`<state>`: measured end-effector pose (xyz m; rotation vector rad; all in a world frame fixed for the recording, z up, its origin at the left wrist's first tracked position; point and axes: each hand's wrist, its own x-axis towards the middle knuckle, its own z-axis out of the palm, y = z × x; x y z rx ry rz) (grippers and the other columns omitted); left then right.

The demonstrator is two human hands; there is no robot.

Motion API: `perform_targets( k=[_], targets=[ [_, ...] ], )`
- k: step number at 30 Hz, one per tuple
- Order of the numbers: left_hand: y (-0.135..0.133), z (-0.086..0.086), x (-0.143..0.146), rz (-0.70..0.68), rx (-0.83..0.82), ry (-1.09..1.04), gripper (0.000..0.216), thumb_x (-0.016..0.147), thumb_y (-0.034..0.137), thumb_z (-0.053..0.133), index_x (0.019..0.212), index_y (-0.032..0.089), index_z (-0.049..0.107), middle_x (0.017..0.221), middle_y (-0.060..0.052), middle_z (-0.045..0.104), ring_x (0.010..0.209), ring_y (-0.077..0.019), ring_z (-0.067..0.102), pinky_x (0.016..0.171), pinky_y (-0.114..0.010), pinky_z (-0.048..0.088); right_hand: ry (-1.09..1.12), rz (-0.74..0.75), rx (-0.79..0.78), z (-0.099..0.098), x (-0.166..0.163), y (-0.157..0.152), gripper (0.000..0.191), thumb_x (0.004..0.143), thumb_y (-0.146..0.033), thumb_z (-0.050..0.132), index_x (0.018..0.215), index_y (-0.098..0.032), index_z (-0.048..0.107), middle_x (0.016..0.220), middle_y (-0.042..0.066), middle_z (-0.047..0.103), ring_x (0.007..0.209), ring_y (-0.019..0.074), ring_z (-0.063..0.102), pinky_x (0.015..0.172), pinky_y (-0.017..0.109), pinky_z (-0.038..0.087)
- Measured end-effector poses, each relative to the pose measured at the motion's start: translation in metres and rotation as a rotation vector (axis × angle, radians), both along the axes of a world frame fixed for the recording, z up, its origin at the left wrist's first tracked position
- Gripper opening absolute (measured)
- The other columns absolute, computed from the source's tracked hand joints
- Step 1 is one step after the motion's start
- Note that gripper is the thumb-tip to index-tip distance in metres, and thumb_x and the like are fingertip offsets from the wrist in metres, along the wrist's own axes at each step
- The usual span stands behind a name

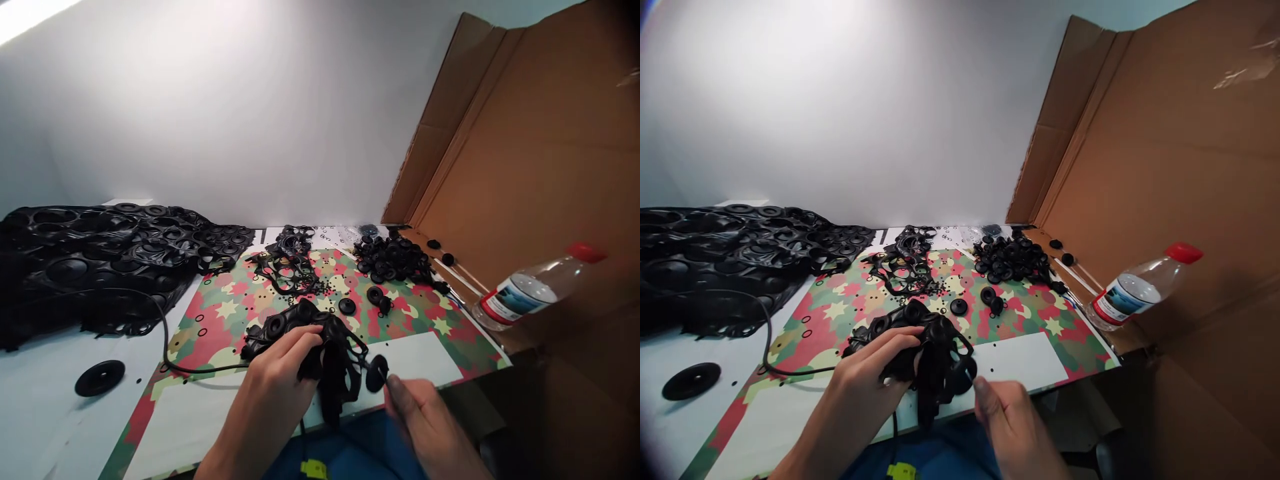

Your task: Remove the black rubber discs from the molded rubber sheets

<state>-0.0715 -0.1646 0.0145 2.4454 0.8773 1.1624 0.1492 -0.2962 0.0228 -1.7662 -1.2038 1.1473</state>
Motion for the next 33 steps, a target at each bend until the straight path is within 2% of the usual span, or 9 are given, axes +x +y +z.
perform_targets(
  k=[4,7,11,13,16,19,24,28,33],
  targets=[
    [-0.002,0.001,-0.009,0.043,0.14,0.066,0.027,0.1,0.007,0.061,0.119,0.024,0.071,0.123,-0.008,0.078,0.109,-0.0257,0.078,0.093,-0.04,0.066,-0.348,-0.1,0.196,0.018,0.049,0.035,0.071,0.105,-0.086,0.03,0.069,-0.025,0.032,0.066,-0.002,0.033,0.063,0.0157,0.034,0.057,0.032,0.024],
    [-0.005,0.002,-0.017,0.088,0.198,0.048,0.026,0.104,0.014,0.064,0.128,0.022,0.069,0.111,-0.007,0.075,0.095,-0.0219,0.077,0.083,-0.034,0.063,-0.593,-0.136,0.262,0.034,0.089,0.076,0.065,0.11,-0.078,0.027,0.07,-0.026,0.027,0.065,-0.002,0.035,0.063,0.0162,0.034,0.059,0.033,0.022],
    [-0.012,-0.002,-0.028,0.179,0.312,0.021,0.025,0.108,0.018,0.062,0.133,0.021,0.069,0.101,-0.004,0.077,0.084,-0.0175,0.079,0.076,-0.028,0.06,-1.009,-0.073,0.121,0.05,0.124,0.128,0.055,0.115,-0.057,0.045,0.071,-0.025,0.04,0.066,0.002,0.056,0.061,0.0182,0.047,0.059,0.033,0.022],
    [-0.014,-0.004,-0.032,0.206,0.342,0.04,0.021,0.11,0.02,0.06,0.128,0.02,0.07,0.099,-0.003,0.081,0.078,-0.0158,0.081,0.071,-0.026,0.059,-1.246,-0.077,0.025,0.052,0.129,0.143,0.04,0.114,-0.045,0.054,0.082,-0.023,0.054,0.077,0.008,0.069,0.067,0.0223,0.061,0.06,0.034,0.022],
    [-0.015,-0.005,-0.034,0.191,0.338,0.094,0.02,0.113,0.022,0.055,0.127,0.021,0.069,0.098,0.0,0.085,0.07,-0.0143,0.081,0.062,-0.026,0.058,-1.435,-0.114,-0.018,0.049,0.128,0.149,0.024,0.115,-0.038,0.054,0.104,-0.018,0.062,0.088,0.015,0.076,0.075,0.0277,0.072,0.059,0.033,0.022],
    [-0.015,-0.005,-0.034,0.209,0.333,0.133,0.02,0.114,0.026,0.053,0.126,0.023,0.069,0.103,0.001,0.086,0.071,-0.017,0.083,0.062,-0.029,0.058,-1.379,-0.123,0.02,0.049,0.123,0.142,0.02,0.115,-0.035,0.055,0.111,-0.018,0.063,0.086,0.013,0.077,0.074,0.0274,0.072,0.058,0.033,0.024],
    [-0.013,-0.006,-0.031,0.252,0.265,0.131,0.023,0.113,0.025,0.052,0.128,0.023,0.069,0.105,0.001,0.085,0.066,-0.015,0.08,0.058,-0.027,0.057,-0.971,0.024,0.167,0.063,0.103,0.114,0.031,0.116,-0.044,0.049,0.11,-0.023,0.072,0.077,0.004,0.075,0.067,0.0233,0.067,0.06,0.03,0.037],
    [-0.015,-0.007,-0.028,0.274,0.198,0.098,0.022,0.11,0.019,0.052,0.125,0.022,0.068,0.099,0.001,0.082,0.058,-0.0102,0.073,0.054,-0.023,0.054,-0.658,0.236,0.278,0.067,0.062,0.084,0.038,0.113,-0.052,0.054,0.121,-0.028,0.082,0.115,0.006,0.083,0.102,0.0259,0.076,0.083,0.03,0.051],
    [-0.02,-0.005,-0.023,0.244,0.188,0.05,0.017,0.108,0.016,0.055,0.118,0.022,0.067,0.094,0.001,0.075,0.06,-0.01,0.072,0.055,-0.02,0.054,-0.579,0.364,0.261,0.055,0.016,0.06,0.041,0.114,-0.058,0.055,0.133,-0.031,0.079,0.097,0.001,0.083,0.078,0.0207,0.072,0.072,0.028,0.048]
  ],
)
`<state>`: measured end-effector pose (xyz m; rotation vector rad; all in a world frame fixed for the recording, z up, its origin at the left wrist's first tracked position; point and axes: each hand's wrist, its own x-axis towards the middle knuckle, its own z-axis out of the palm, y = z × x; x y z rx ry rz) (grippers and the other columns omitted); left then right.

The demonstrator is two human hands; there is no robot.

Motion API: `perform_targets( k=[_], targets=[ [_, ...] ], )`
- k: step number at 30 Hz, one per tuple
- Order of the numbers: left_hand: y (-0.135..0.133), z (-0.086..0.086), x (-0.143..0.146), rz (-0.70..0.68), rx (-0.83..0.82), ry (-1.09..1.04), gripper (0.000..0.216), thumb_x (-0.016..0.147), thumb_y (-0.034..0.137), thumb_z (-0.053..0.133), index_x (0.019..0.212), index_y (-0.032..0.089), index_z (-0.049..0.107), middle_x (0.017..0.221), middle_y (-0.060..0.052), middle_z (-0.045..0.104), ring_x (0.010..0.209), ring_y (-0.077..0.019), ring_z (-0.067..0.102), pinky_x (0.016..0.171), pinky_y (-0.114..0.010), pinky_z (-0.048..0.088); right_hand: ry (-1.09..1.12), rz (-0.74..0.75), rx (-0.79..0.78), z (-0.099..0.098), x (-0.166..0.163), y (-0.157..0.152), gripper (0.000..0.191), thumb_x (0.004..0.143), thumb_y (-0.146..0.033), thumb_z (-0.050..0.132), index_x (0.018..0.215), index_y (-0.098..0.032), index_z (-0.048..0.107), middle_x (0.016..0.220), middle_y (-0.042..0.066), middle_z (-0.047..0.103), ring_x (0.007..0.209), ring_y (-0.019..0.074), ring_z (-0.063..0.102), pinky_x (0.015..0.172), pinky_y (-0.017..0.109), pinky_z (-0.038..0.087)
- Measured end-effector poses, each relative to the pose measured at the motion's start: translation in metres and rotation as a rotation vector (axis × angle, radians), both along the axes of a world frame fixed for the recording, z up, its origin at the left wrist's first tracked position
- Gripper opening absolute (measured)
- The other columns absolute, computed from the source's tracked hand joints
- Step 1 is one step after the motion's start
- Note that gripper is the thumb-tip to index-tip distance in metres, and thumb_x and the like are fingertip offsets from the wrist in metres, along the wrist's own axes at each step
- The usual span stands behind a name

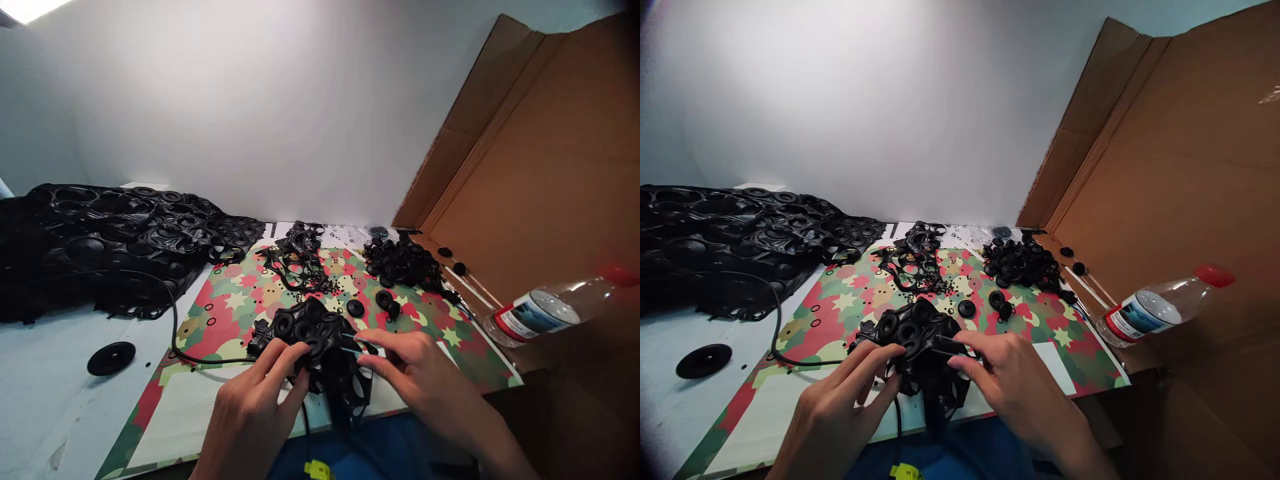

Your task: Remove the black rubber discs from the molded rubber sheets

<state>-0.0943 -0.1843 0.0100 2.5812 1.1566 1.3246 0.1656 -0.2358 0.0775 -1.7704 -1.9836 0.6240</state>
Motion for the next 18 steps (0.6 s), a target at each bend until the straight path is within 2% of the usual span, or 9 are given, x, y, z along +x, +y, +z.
perform_targets(
  k=[5,8,10,14,18],
  targets=[
    [0.001,0.004,0.002,-0.066,0.002,-0.015,0.02,0.105,0.011,0.057,0.117,0.022,0.068,0.113,-0.009,0.072,0.102,-0.0216,0.079,0.082,-0.03,0.067,-0.224,0.172,0.158,-0.016,-0.008,0.0,0.043,0.118,-0.052,0.046,0.134,-0.027,0.078,0.087,0.005,0.08,0.071,0.0212,0.069,0.064,0.031,0.036],
    [0.001,0.006,0.0,-0.142,-0.046,0.014,0.025,0.102,0.007,0.057,0.12,0.022,0.068,0.125,-0.012,0.073,0.117,-0.0248,0.077,0.097,-0.036,0.068,-0.198,0.188,0.144,-0.016,-0.005,-0.006,0.045,0.119,-0.05,0.044,0.132,-0.025,0.079,0.084,0.006,0.079,0.068,0.0207,0.067,0.064,0.032,0.035],
    [0.001,0.007,-0.001,-0.198,-0.079,0.035,0.028,0.101,0.006,0.057,0.122,0.022,0.067,0.134,-0.012,0.073,0.124,-0.025,0.075,0.105,-0.037,0.066,-0.077,0.15,0.071,-0.014,-0.005,-0.015,0.046,0.118,-0.053,0.044,0.129,-0.026,0.08,0.087,0.006,0.079,0.071,0.021,0.067,0.066,0.032,0.039],
    [0.002,0.005,0.0,-0.252,-0.068,0.054,0.034,0.098,0.002,0.055,0.123,0.021,0.067,0.139,-0.01,0.075,0.136,-0.0259,0.07,0.114,-0.04,0.062,0.297,-0.025,-0.141,-0.014,-0.012,-0.031,0.051,0.114,-0.065,0.047,0.115,-0.028,0.081,0.102,0.005,0.078,0.092,0.0228,0.069,0.081,0.03,0.049],
    [0.004,0.002,0.002,-0.25,0.001,0.062,0.037,0.095,-0.003,0.052,0.12,0.019,0.068,0.132,-0.01,0.079,0.125,-0.0257,0.076,0.106,-0.04,0.066,0.514,-0.121,-0.382,-0.032,-0.017,-0.037,0.064,0.111,-0.075,0.042,0.1,-0.023,0.076,0.09,0.002,0.065,0.079,0.0176,0.061,0.075,0.027,0.049]
  ],
)
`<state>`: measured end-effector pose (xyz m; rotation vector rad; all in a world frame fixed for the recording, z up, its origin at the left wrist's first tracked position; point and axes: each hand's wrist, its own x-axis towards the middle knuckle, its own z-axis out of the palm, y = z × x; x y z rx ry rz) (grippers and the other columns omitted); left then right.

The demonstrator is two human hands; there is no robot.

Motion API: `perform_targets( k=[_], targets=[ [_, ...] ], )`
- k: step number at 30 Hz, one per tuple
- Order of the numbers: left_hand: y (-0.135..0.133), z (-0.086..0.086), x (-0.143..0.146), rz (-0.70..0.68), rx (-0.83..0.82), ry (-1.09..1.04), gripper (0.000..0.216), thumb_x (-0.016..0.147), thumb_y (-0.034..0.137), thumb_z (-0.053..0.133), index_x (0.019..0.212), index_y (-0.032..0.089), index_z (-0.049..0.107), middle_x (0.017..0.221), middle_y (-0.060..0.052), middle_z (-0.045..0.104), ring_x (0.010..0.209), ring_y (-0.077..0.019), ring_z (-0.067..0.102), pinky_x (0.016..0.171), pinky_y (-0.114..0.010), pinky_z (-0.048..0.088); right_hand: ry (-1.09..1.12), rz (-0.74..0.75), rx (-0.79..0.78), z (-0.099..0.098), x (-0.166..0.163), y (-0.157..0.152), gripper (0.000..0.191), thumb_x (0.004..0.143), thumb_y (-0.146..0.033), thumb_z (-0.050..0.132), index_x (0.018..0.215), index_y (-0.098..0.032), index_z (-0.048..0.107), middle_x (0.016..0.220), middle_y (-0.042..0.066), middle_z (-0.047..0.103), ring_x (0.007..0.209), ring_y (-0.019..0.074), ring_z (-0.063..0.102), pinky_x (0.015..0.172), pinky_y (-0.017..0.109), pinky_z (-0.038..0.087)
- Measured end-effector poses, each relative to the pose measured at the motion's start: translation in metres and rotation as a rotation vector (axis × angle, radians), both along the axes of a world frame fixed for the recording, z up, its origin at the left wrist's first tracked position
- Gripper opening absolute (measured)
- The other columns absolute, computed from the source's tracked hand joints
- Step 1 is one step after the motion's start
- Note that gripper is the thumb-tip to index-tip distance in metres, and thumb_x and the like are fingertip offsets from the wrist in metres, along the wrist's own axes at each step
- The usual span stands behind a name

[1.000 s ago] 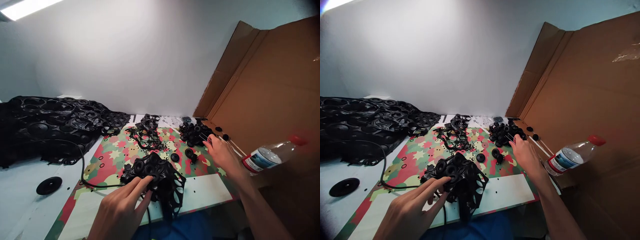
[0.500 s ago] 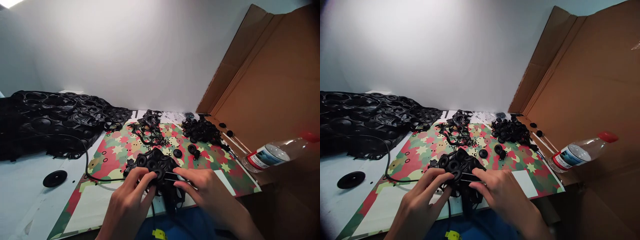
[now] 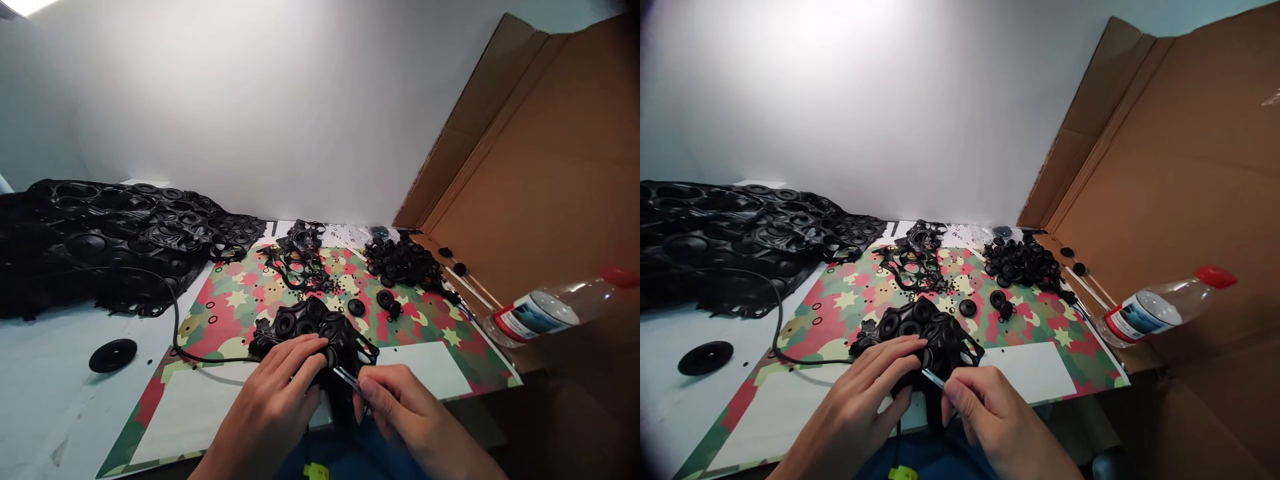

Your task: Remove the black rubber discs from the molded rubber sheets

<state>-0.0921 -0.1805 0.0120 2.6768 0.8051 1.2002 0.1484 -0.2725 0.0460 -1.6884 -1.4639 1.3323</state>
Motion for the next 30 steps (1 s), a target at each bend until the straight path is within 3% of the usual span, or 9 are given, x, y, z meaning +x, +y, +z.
perform_targets(
  k=[5,10,14,19,23,30],
  targets=[
    [-0.002,0.004,-0.002,-0.021,-0.03,-0.005,0.03,0.097,-0.001,0.052,0.112,0.02,0.066,0.127,-0.009,0.081,0.113,-0.0232,0.08,0.095,-0.036,0.068,-0.016,-0.074,-0.102,-0.019,0.002,-0.004,0.062,0.106,-0.079,0.049,0.107,-0.022,0.072,0.1,0.002,0.065,0.08,0.016,0.059,0.075,0.026,0.048],
    [0.0,0.005,-0.009,-0.039,-0.068,-0.011,0.03,0.098,0.0,0.053,0.115,0.021,0.065,0.13,-0.01,0.081,0.115,-0.0232,0.08,0.096,-0.034,0.068,0.042,-0.085,-0.029,-0.021,0.002,-0.004,0.063,0.108,-0.078,0.046,0.103,-0.021,0.072,0.092,0.003,0.066,0.068,0.0151,0.053,0.06,0.025,0.042],
    [0.001,0.003,-0.011,-0.033,-0.081,-0.015,0.03,0.099,-0.001,0.051,0.115,0.021,0.064,0.135,-0.011,0.079,0.117,-0.0226,0.08,0.096,-0.033,0.067,-0.024,-0.131,0.052,-0.022,0.0,0.0,0.063,0.105,-0.078,0.052,0.096,-0.02,0.077,0.09,0.005,0.068,0.074,0.0187,0.054,0.064,0.026,0.045],
    [-0.001,0.002,-0.008,-0.056,-0.086,-0.007,0.028,0.099,-0.001,0.052,0.112,0.021,0.062,0.129,-0.01,0.08,0.116,-0.023,0.079,0.096,-0.034,0.066,0.007,-0.124,0.087,-0.022,-0.004,0.007,0.067,0.111,-0.071,0.045,0.082,-0.017,0.072,0.074,0.001,0.053,0.072,0.0172,0.046,0.064,0.028,0.037],
    [-0.003,0.001,-0.005,-0.055,-0.09,-0.008,0.029,0.096,-0.003,0.052,0.108,0.021,0.061,0.124,-0.009,0.081,0.114,-0.0239,0.078,0.095,-0.036,0.065,-0.115,-0.171,0.158,-0.017,-0.006,0.011,0.062,0.11,-0.068,0.052,0.074,-0.019,0.059,0.071,-0.001,0.04,0.072,0.0164,0.037,0.064,0.029,0.031],
    [-0.004,0.002,0.0,-0.024,-0.066,-0.038,0.03,0.097,-0.003,0.051,0.111,0.021,0.063,0.124,-0.009,0.081,0.112,-0.0241,0.078,0.095,-0.036,0.064,-0.093,-0.166,0.157,-0.012,-0.005,0.012,0.057,0.105,-0.067,0.061,0.078,-0.018,0.069,0.071,-0.001,0.051,0.074,0.0174,0.046,0.066,0.028,0.036]
  ],
)
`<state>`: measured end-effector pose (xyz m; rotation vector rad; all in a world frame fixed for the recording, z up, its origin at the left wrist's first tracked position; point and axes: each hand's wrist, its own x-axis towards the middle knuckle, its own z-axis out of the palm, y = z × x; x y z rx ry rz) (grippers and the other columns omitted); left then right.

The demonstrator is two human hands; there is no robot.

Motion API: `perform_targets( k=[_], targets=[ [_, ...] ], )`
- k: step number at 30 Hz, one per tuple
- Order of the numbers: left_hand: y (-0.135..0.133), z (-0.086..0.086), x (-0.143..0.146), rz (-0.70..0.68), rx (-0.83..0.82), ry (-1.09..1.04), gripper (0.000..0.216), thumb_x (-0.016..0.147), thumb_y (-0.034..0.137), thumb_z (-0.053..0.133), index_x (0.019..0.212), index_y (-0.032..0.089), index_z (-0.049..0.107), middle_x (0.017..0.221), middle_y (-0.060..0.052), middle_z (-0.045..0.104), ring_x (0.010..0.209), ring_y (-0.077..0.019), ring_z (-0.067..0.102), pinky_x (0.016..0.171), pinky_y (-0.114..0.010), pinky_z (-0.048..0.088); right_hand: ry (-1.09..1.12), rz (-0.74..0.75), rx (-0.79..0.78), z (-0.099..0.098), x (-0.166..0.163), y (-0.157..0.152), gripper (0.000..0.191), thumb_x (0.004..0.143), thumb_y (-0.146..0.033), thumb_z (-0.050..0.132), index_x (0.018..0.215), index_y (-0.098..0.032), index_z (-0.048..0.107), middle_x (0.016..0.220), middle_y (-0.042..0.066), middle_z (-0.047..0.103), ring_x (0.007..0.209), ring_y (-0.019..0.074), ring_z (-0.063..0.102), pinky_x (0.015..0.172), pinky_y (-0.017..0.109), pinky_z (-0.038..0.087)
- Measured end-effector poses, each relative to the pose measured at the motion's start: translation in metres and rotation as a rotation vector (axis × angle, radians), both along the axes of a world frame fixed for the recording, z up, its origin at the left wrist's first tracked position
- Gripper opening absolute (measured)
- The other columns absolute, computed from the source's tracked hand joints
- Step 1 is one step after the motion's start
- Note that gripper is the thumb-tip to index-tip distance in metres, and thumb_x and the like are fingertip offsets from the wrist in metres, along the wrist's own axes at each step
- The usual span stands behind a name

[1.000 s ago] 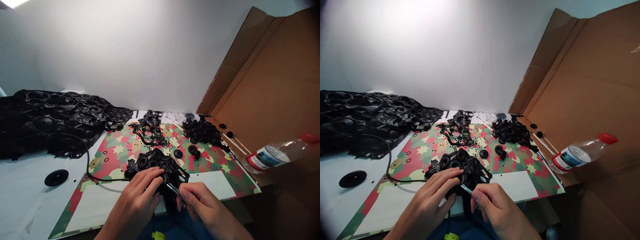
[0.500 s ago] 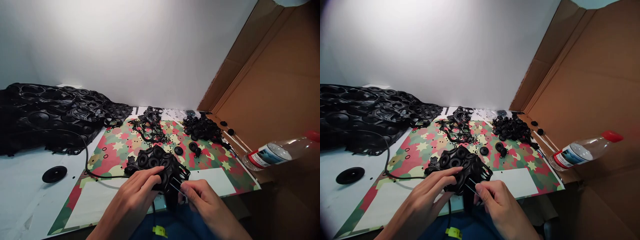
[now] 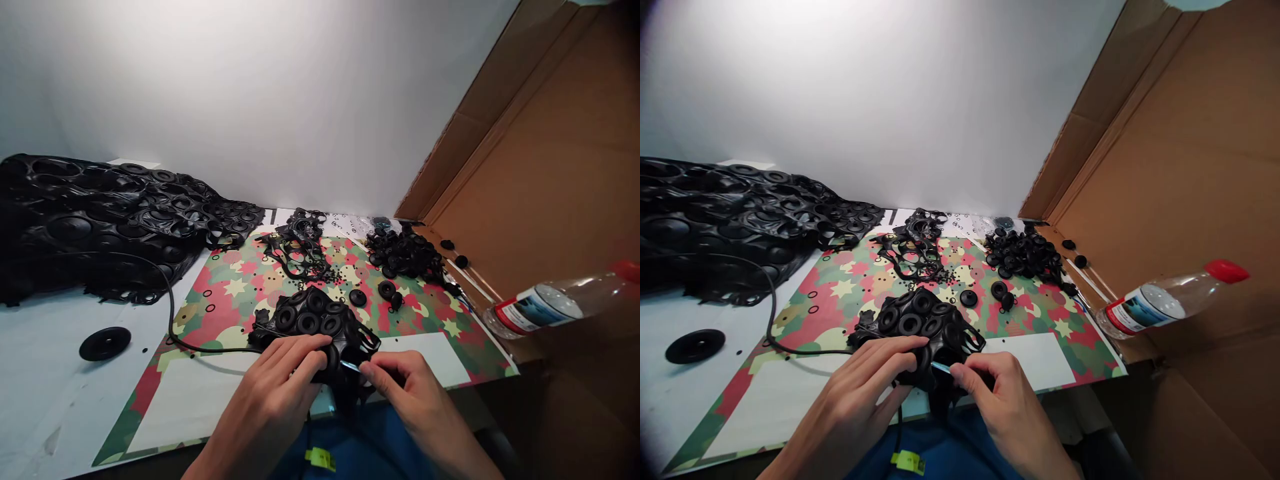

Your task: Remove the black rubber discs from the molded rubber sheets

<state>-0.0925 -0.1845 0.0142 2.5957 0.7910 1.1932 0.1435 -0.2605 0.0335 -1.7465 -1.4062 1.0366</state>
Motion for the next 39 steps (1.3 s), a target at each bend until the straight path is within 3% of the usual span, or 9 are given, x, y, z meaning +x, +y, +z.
perform_targets(
  k=[5,10,20,26,31,39],
  targets=[
    [-0.001,0.001,0.001,-0.012,-0.018,-0.006,0.028,0.095,-0.002,0.053,0.108,0.021,0.061,0.122,-0.009,0.08,0.111,-0.0239,0.077,0.096,-0.036,0.063,0.079,0.026,-0.002,-0.003,-0.003,0.003,0.059,0.106,-0.065,0.061,0.074,-0.016,0.07,0.068,-0.001,0.046,0.071,0.0159,0.04,0.064,0.029,0.031],
    [-0.002,-0.001,0.006,-0.009,-0.025,-0.013,0.026,0.093,-0.001,0.057,0.107,0.021,0.059,0.12,-0.008,0.079,0.109,-0.0248,0.075,0.095,-0.038,0.061,0.109,-0.009,0.02,-0.007,-0.005,0.002,0.059,0.105,-0.062,0.064,0.068,-0.017,0.061,0.067,-0.001,0.043,0.07,0.0152,0.038,0.062,0.029,0.03],
    [-0.007,-0.003,0.014,0.042,-0.053,-0.056,0.022,0.094,0.0,0.057,0.104,0.021,0.057,0.116,-0.01,0.078,0.105,-0.0255,0.077,0.091,-0.039,0.066,0.027,-0.056,-0.027,0.001,-0.006,-0.002,0.06,0.102,-0.067,0.065,0.07,-0.017,0.066,0.067,0.001,0.05,0.069,0.017,0.043,0.063,0.03,0.035],
    [-0.006,-0.012,0.014,0.003,0.162,-0.043,0.024,0.097,-0.004,0.057,0.116,0.009,0.065,0.119,-0.019,0.081,0.115,-0.0295,0.081,0.102,-0.039,0.067,-0.184,-0.024,-0.048,0.009,-0.005,0.001,0.063,0.102,-0.064,0.063,0.059,-0.018,0.059,0.06,-0.002,0.039,0.063,0.0144,0.034,0.058,0.032,0.024],
    [-0.007,-0.026,0.011,-0.013,0.29,-0.03,0.029,0.097,-0.007,0.063,0.125,-0.003,0.066,0.129,-0.03,0.079,0.125,-0.039,0.078,0.104,-0.044,0.069,-0.387,0.016,0.008,0.02,-0.006,0.011,0.059,0.102,-0.06,0.064,0.058,-0.02,0.067,0.056,0.0,0.051,0.061,0.0155,0.041,0.061,0.033,0.025],
    [-0.004,-0.023,0.01,0.009,0.237,-0.034,0.022,0.102,-0.003,0.059,0.122,0.0,0.067,0.124,-0.027,0.081,0.12,-0.0327,0.081,0.107,-0.039,0.067,-0.595,0.119,0.039,0.032,-0.007,0.025,0.054,0.104,-0.049,0.064,0.059,-0.021,0.068,0.062,0.005,0.062,0.066,0.0181,0.048,0.065,0.034,0.024]
  ],
)
